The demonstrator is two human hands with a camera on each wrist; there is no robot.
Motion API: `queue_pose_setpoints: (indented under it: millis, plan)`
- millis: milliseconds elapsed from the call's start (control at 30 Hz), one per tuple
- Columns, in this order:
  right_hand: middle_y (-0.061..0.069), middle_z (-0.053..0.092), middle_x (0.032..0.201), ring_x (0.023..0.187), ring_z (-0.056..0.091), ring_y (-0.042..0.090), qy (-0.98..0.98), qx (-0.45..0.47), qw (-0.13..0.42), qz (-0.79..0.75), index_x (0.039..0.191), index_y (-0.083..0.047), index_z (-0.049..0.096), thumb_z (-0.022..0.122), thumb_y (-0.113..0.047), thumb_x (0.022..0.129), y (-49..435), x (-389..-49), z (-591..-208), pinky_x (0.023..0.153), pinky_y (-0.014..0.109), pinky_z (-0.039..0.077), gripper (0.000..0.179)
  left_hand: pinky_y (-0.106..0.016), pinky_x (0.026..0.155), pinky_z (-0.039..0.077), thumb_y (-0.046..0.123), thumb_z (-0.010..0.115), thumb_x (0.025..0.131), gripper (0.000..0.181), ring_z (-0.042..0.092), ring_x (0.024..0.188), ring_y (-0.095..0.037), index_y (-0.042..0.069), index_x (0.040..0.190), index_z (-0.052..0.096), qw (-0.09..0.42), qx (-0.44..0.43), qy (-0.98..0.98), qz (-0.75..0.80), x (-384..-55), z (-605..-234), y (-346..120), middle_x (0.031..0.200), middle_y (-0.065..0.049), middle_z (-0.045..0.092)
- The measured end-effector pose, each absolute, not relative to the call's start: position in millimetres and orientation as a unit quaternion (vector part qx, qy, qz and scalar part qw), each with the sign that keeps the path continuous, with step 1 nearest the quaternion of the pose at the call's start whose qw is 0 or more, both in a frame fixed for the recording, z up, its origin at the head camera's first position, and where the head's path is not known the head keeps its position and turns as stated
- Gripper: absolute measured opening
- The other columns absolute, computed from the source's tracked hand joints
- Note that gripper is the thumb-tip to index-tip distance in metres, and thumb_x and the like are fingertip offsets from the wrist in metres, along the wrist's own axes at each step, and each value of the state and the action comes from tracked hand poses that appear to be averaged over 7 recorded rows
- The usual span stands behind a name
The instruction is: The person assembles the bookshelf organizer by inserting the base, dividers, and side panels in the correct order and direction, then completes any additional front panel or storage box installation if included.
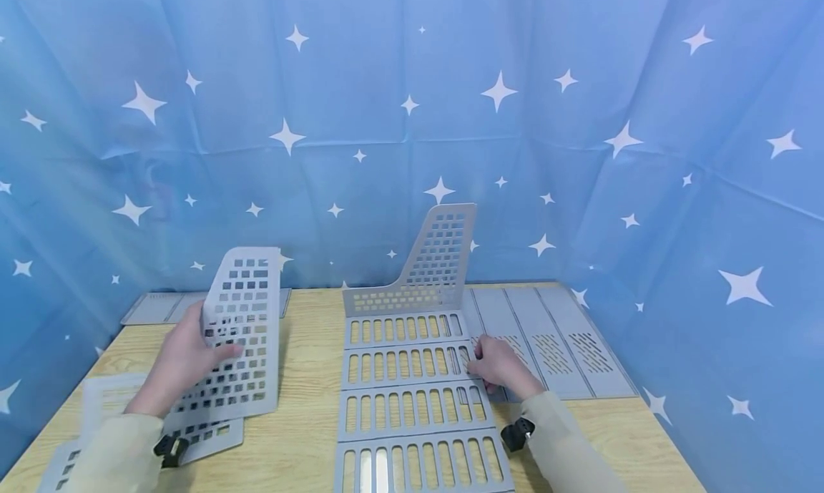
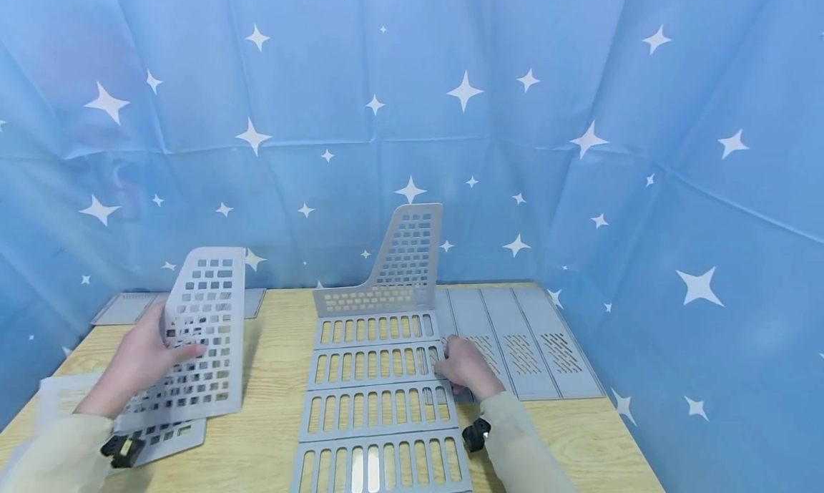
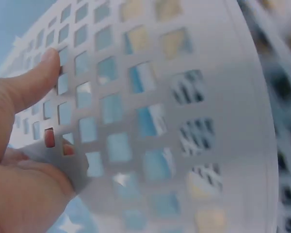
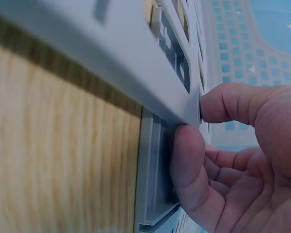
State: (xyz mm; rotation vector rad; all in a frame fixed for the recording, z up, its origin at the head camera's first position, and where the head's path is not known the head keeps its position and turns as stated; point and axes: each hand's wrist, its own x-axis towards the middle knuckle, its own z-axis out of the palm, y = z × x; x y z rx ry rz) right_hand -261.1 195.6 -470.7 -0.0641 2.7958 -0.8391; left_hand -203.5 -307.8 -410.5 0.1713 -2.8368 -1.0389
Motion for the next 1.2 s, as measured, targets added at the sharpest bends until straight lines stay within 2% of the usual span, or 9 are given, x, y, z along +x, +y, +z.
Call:
queue_pose_setpoints:
  millis: [100, 200, 333, 467, 567, 767, 1000, 1200]
  plan:
    - [0.01, 0.058, 0.069, 0.049, 0.059, 0.019, 0.952, -0.027, 0.112, -0.282, 0.088, -0.006, 0.054, 0.071, -0.01, 0.092, 195.8, -262.0, -472.1, 0.046, 0.029, 0.049, 0.018, -0.048, 0.074, 0.055, 0.017, 0.083, 0.089, 0.087, 0.067, 0.095, -0.04, -0.006, 0.151, 0.026, 0.075, 0.038, -0.93, -0.359, -208.1, -402.1, -287.1, 0.117, -0.03, 0.061]
    - [0.009, 0.057, 0.072, 0.049, 0.059, 0.018, 0.956, -0.032, 0.116, -0.267, 0.087, -0.007, 0.054, 0.071, -0.011, 0.093, 196.1, -263.4, -472.9, 0.046, 0.029, 0.049, 0.018, -0.041, 0.071, 0.05, 0.015, 0.083, 0.089, 0.075, 0.063, 0.091, -0.035, -0.005, 0.141, 0.034, 0.113, 0.015, -0.921, -0.372, -217.2, -396.4, -266.3, 0.112, -0.026, 0.061]
    - [0.009, 0.056, 0.073, 0.05, 0.06, 0.019, 0.959, -0.043, 0.124, -0.252, 0.084, -0.007, 0.054, 0.07, -0.015, 0.096, 195.3, -263.9, -472.9, 0.048, 0.03, 0.05, 0.021, -0.038, 0.068, 0.047, 0.016, 0.085, 0.087, 0.074, 0.057, 0.088, -0.032, -0.003, 0.139, 0.035, 0.142, -0.002, -0.905, -0.4, -231.9, -395.6, -244.5, 0.108, -0.021, 0.057]
    - [0.009, 0.056, 0.072, 0.051, 0.06, 0.019, 0.957, -0.052, 0.13, -0.253, 0.084, -0.008, 0.055, 0.07, -0.016, 0.096, 193.0, -262.9, -473.0, 0.049, 0.032, 0.05, 0.021, -0.043, 0.073, 0.056, 0.016, 0.084, 0.087, 0.077, 0.063, 0.092, -0.033, -0.001, 0.143, 0.034, 0.14, -0.008, -0.894, -0.427, -244.7, -402.3, -231.9, 0.112, -0.022, 0.061]
    - [0.008, 0.056, 0.072, 0.052, 0.06, 0.018, 0.957, -0.053, 0.13, -0.254, 0.084, -0.008, 0.055, 0.07, -0.016, 0.095, 191.2, -262.8, -473.8, 0.049, 0.031, 0.05, 0.02, -0.047, 0.08, 0.057, 0.015, 0.084, 0.087, 0.076, 0.064, 0.097, -0.034, -0.001, 0.143, 0.035, 0.136, -0.008, -0.891, -0.433, -251.6, -409.1, -227.8, 0.116, -0.022, 0.063]
    - [0.009, 0.056, 0.072, 0.052, 0.059, 0.019, 0.957, -0.053, 0.13, -0.255, 0.085, -0.008, 0.055, 0.069, -0.015, 0.096, 190.2, -261.9, -473.0, 0.049, 0.031, 0.05, 0.019, -0.039, 0.069, 0.049, 0.013, 0.084, 0.087, 0.065, 0.055, 0.087, -0.03, -0.003, 0.132, 0.039, 0.148, -0.004, -0.896, -0.419, -258.0, -421.6, -224.8, 0.106, -0.017, 0.055]
    - [0.008, 0.056, 0.074, 0.052, 0.06, 0.018, 0.958, -0.046, 0.138, -0.248, 0.088, -0.009, 0.056, 0.07, -0.017, 0.096, 190.8, -263.6, -469.6, 0.05, 0.031, 0.05, 0.017, -0.042, 0.074, 0.054, 0.012, 0.086, 0.085, 0.069, 0.06, 0.091, -0.032, -0.002, 0.135, 0.041, 0.18, -0.015, -0.894, -0.409, -260.8, -426.8, -217.3, 0.108, -0.019, 0.057]
    - [0.008, 0.056, 0.072, 0.051, 0.059, 0.018, 0.958, -0.051, 0.132, -0.251, 0.086, -0.009, 0.055, 0.07, -0.016, 0.095, 195.2, -263.1, -467.2, 0.05, 0.031, 0.05, 0.018, -0.038, 0.068, 0.051, 0.015, 0.088, 0.083, 0.062, 0.057, 0.085, -0.03, -0.003, 0.127, 0.047, 0.178, -0.021, -0.898, -0.402, -262.3, -421.5, -209.9, 0.102, -0.018, 0.057]
